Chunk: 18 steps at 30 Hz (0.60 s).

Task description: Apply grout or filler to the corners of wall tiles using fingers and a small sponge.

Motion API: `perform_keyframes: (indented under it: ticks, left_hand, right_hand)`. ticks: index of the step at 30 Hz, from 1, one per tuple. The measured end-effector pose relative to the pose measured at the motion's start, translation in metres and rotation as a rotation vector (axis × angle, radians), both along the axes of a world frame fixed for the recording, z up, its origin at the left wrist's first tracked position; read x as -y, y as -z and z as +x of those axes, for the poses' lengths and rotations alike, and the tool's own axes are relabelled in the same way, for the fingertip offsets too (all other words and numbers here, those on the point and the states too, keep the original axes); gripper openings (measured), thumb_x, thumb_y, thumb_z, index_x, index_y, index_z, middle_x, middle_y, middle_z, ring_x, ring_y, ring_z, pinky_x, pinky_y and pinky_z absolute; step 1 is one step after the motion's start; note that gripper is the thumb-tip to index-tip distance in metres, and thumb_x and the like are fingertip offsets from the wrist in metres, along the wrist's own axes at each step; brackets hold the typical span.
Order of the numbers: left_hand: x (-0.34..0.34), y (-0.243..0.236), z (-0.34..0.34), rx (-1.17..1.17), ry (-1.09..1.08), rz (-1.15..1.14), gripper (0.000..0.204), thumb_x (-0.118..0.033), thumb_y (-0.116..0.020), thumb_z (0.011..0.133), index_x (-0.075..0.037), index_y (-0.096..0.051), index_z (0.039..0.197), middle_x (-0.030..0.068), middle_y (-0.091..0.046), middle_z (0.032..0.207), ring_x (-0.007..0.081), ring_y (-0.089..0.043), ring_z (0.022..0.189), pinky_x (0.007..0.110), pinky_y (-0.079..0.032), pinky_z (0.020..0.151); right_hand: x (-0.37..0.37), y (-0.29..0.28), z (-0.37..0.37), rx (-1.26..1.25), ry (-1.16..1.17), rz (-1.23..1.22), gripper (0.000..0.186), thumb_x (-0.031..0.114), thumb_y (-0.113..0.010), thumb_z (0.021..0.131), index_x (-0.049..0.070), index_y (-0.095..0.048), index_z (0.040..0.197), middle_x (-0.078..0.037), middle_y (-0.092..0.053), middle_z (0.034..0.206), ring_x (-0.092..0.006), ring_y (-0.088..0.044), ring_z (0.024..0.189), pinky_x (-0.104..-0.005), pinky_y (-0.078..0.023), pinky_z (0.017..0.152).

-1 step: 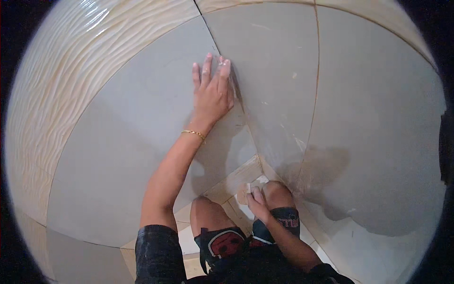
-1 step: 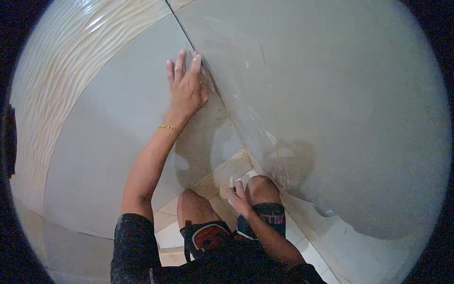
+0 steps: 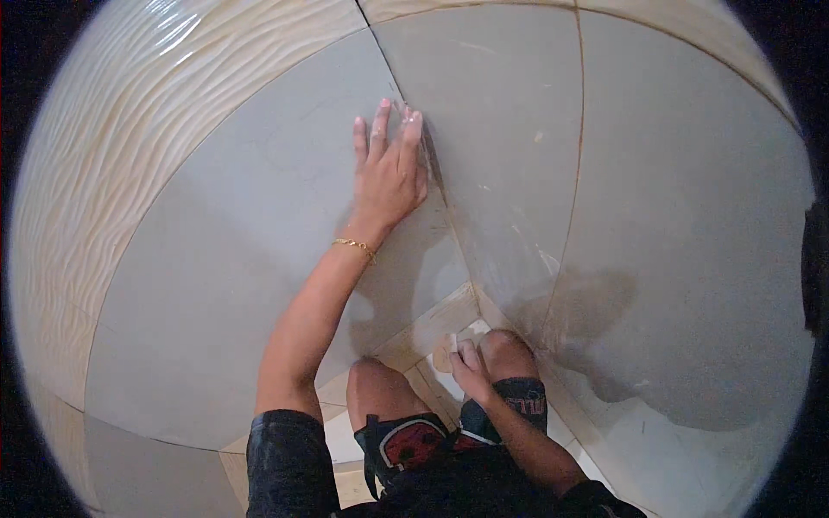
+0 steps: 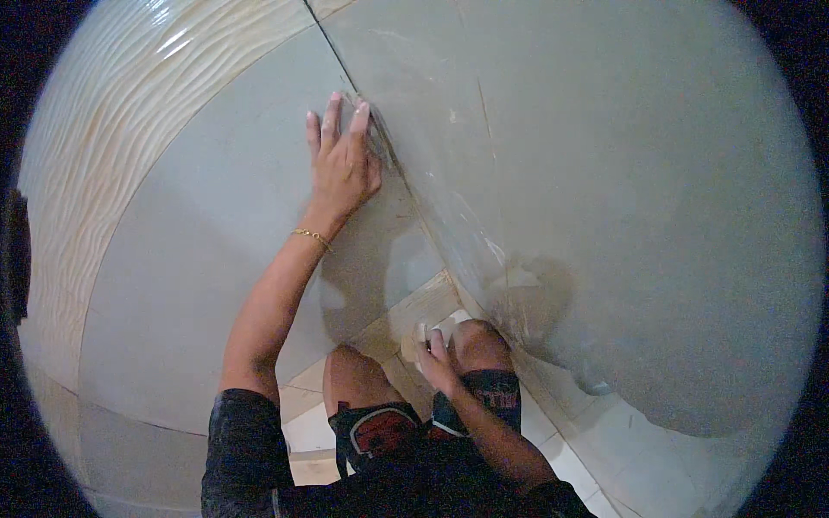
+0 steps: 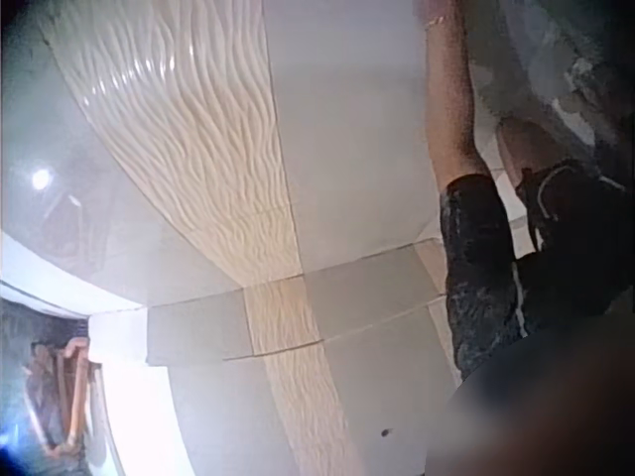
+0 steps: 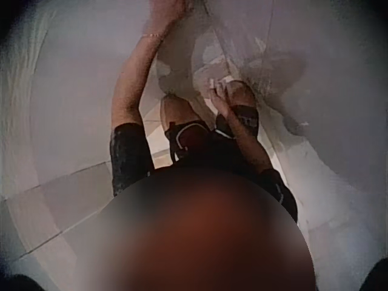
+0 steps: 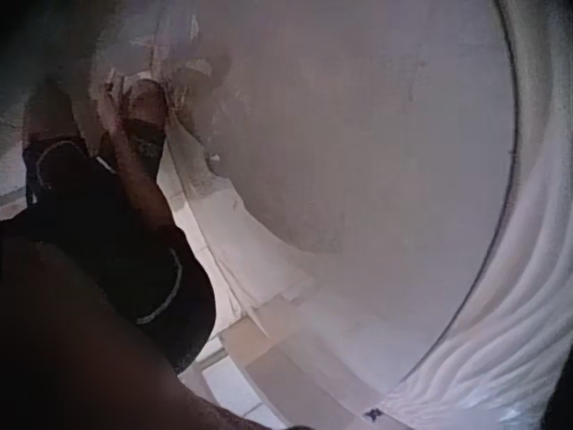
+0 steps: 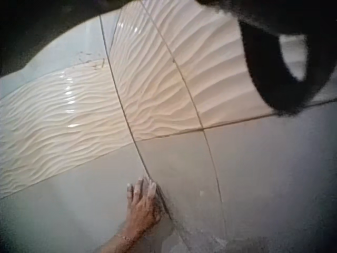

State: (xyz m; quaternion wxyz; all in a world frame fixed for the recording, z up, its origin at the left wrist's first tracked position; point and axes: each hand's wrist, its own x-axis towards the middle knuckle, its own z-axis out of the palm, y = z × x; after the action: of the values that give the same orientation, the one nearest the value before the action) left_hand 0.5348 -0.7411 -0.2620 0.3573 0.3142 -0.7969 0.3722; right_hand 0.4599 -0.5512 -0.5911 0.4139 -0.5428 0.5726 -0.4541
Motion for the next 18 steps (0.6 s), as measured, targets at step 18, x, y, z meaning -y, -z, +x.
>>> perform_keyframes:
  ticks: [18]
  left_hand:
    - [-0.001, -0.002, 0.006, -0.058, 0.006, 0.027, 0.070, -0.002, -0.056, 0.064, -0.007, -0.039, 0.132, 0.0109, -0.052, 0.129, 0.0356, -0.031, 0.134, 0.058, -0.013, 0.111]
  right_hand:
    - [0.005, 0.025, 0.008, 0.184, -0.052, -0.021, 0.021, 0.022, -0.053, 0.089, 0.006, -0.044, 0.098, -0.018, -0.055, 0.087, -0.0342, -0.055, 0.081, -0.0454, -0.043, 0.074]
